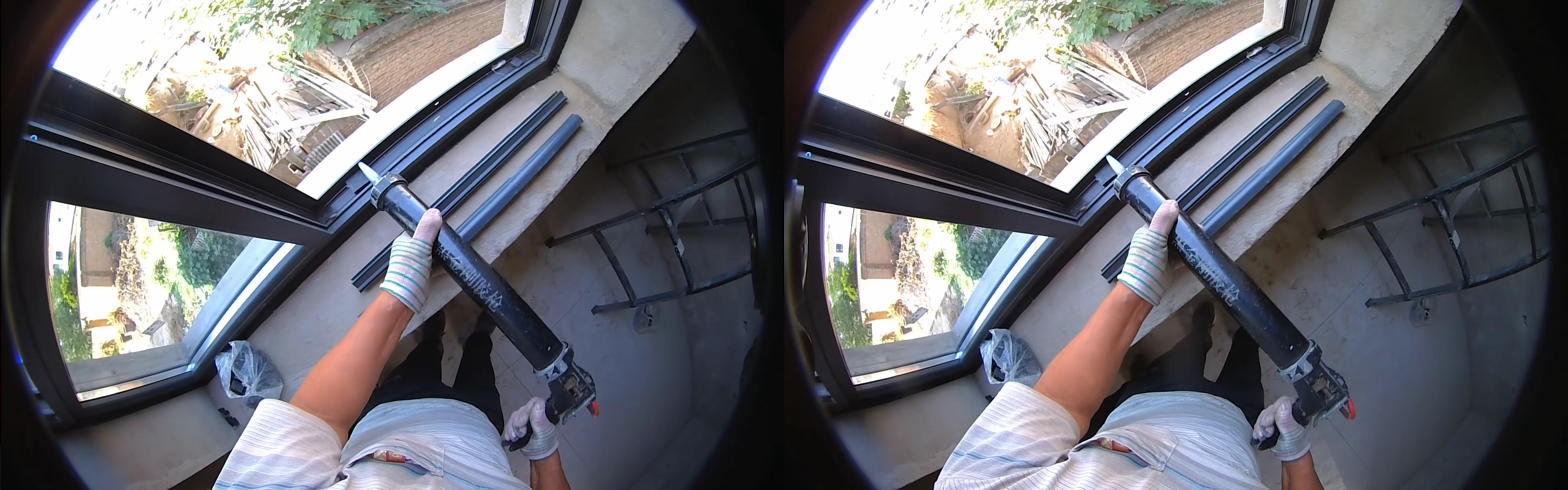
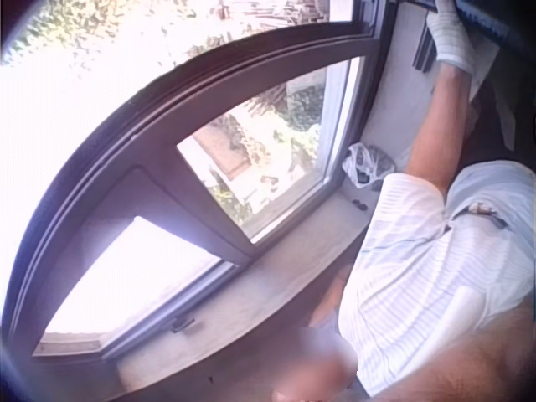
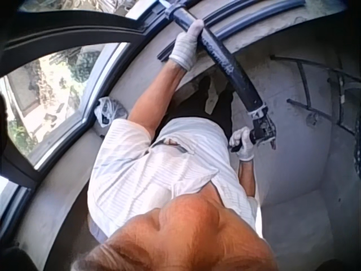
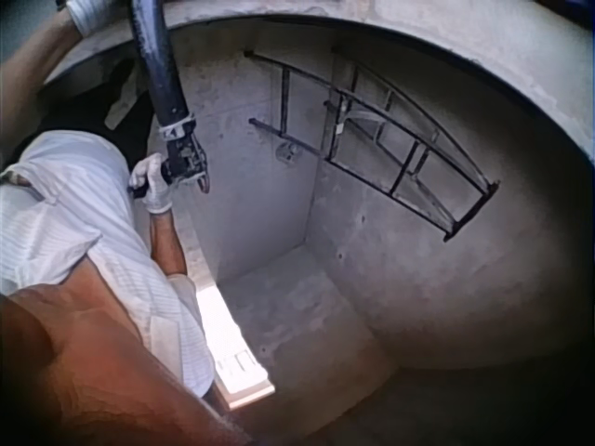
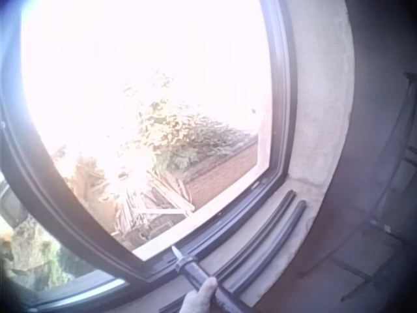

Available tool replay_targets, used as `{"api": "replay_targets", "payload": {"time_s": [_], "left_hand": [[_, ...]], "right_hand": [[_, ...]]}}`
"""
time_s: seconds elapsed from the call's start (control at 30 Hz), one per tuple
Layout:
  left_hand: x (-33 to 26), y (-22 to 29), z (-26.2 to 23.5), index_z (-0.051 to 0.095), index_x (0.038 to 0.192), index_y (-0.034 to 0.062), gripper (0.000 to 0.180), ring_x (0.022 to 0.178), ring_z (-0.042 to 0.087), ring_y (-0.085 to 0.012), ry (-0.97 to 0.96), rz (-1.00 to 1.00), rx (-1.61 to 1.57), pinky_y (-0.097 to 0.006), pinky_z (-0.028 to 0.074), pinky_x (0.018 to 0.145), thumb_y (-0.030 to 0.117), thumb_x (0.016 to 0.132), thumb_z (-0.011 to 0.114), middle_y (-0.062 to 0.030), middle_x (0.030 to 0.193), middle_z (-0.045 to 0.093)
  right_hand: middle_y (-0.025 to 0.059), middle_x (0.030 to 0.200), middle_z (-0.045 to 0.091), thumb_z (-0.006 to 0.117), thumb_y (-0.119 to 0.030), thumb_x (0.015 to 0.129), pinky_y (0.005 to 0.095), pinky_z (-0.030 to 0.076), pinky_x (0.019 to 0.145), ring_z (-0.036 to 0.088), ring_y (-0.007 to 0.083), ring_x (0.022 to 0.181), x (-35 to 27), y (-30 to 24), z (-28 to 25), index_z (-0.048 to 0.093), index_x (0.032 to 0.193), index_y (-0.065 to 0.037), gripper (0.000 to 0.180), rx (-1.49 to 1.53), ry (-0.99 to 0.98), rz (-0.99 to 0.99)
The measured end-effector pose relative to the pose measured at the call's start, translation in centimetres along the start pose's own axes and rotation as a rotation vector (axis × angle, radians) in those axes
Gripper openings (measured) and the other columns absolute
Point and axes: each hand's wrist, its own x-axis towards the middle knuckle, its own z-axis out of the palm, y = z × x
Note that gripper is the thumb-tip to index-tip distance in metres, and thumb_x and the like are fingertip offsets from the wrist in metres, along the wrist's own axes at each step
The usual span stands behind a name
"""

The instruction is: The person installs a black rubber seal into the window frame and then applies sealant along the perimeter using a caulking gun. The person works on the lower and side sections of the window frame while another person assists nearby.

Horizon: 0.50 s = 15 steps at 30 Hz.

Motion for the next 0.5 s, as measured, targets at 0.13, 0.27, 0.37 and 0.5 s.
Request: {"api": "replay_targets", "payload": {"time_s": [0.13, 0.27, 0.37, 0.5], "left_hand": [[-0.5, -0.3, -1.2, 0.065, 0.091, 0.0139, 0.042, 0.08, 0.052, -0.0132, 0.022, 0.001, -0.006, -0.031, 0.042, 0.083, 0.055, 0.089, 0.073, 0.0005, 0.083, 0.058], [-0.7, -0.3, -2.1, 0.064, 0.092, 0.0127, 0.045, 0.079, 0.054, -0.0135, 0.002, -0.014, -0.011, -0.031, 0.045, 0.081, 0.057, 0.088, 0.074, -0.0002, 0.082, 0.059], [-1.4, 0.0, -1.8, 0.064, 0.092, 0.012, 0.047, 0.077, 0.055, -0.014, -0.024, -0.015, -0.015, -0.031, 0.047, 0.079, 0.058, 0.087, 0.074, -0.0011, 0.082, 0.06], [-1.4, 0.2, -2.3, 0.063, 0.095, 0.01, 0.049, 0.077, 0.065, -0.0188, -0.022, -0.014, -0.002, -0.037, 0.056, 0.08, 0.057, 0.086, 0.075, -0.0071, 0.085, 0.067]], "right_hand": [[0.0072, 0.06, 0.05, 0.059, -0.048, 0.101, 0.0405, 0.05, 0.055, 0.053, 0.0232, 0.054, -0.3, 0.5, -0.1, 0.053, 0.079, -0.008, 0.046, -0.067, -0.041, -0.002], [0.0102, 0.073, 0.06, 0.064, -0.05, 0.098, 0.047, 0.057, 0.07, 0.063, 0.027, 0.069, -0.9, 1.8, 0.2, 0.059, 0.089, -0.007, 0.044, -0.096, 0.071, -0.041], [0.0137, 0.081, 0.07, 0.077, -0.055, 0.086, 0.0488, 0.06, 0.085, 0.072, 0.0312, 0.08, -0.3, 1.1, 3.7, 0.066, 0.102, -0.001, 0.058, -0.178, 0.187, -0.2], [0.0163, 0.089, 0.071, 0.079, -0.054, 0.084, 0.0527, 0.058, 0.09, 0.071, 0.0328, 0.09, -0.3, 1.2, 3.1, 0.067, 0.105, 0.0, 0.06, -0.116, 0.076, -0.126]]}}
